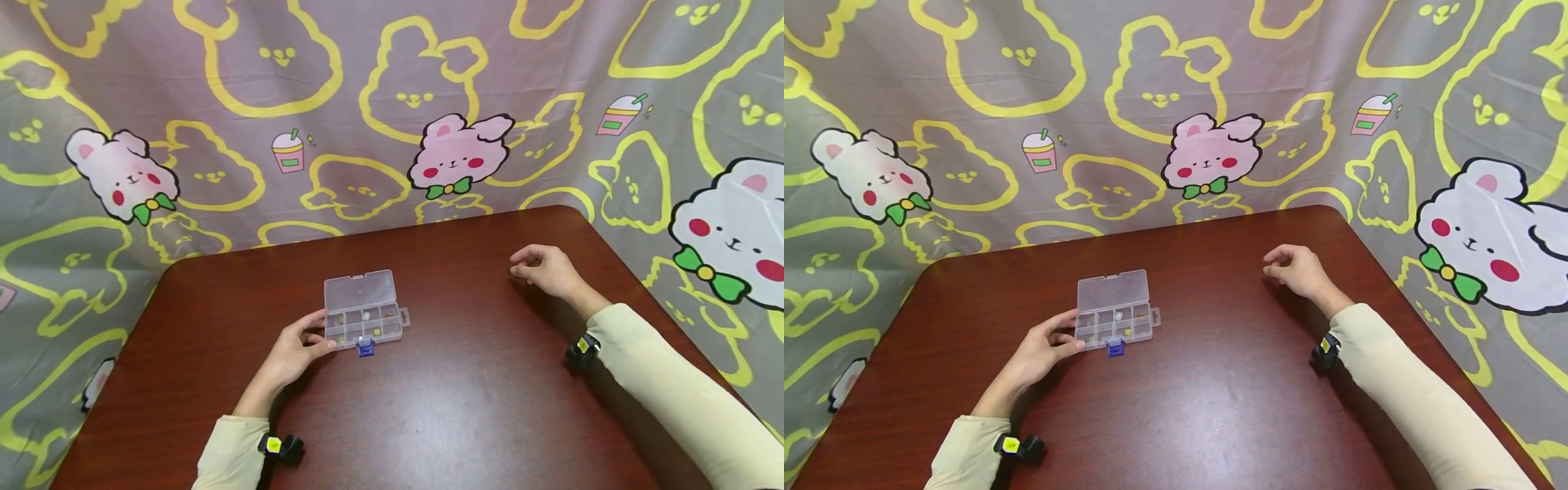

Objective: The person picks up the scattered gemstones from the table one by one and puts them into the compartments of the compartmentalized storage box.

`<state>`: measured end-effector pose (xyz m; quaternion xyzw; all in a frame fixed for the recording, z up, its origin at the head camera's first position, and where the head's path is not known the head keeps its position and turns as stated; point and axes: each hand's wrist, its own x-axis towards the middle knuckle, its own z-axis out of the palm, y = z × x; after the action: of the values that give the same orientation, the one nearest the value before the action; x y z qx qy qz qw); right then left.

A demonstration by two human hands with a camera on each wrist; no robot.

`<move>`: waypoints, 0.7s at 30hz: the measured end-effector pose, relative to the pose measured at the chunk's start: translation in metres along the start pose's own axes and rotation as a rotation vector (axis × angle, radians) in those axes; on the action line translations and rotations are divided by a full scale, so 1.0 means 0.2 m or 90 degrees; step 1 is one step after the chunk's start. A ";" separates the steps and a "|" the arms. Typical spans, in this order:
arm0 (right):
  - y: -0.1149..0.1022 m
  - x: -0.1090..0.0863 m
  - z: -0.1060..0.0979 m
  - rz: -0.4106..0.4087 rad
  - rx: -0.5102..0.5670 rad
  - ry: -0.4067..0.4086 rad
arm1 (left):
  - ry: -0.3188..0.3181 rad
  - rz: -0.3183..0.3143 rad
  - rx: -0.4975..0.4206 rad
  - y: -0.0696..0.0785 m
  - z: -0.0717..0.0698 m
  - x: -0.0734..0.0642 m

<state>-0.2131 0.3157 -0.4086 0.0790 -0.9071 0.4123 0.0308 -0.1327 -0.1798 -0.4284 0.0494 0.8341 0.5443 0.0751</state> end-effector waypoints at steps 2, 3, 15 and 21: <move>0.01 0.01 -0.01 0.002 0.000 0.006 | 0.002 0.002 -0.004 0.00 0.00 0.00; 0.01 0.02 -0.01 0.005 -0.001 0.009 | 0.003 0.002 -0.006 0.01 0.00 0.00; 0.11 0.07 -0.04 0.050 -0.034 0.031 | 0.007 0.007 -0.011 0.00 0.00 0.00; 0.13 0.09 -0.07 0.080 -0.052 0.024 | 0.005 0.007 -0.004 0.00 0.00 0.00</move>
<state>-0.2356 0.3403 -0.4172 0.0130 -0.9257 0.3773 0.0249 -0.1333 -0.1789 -0.4280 0.0518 0.8324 0.5475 0.0693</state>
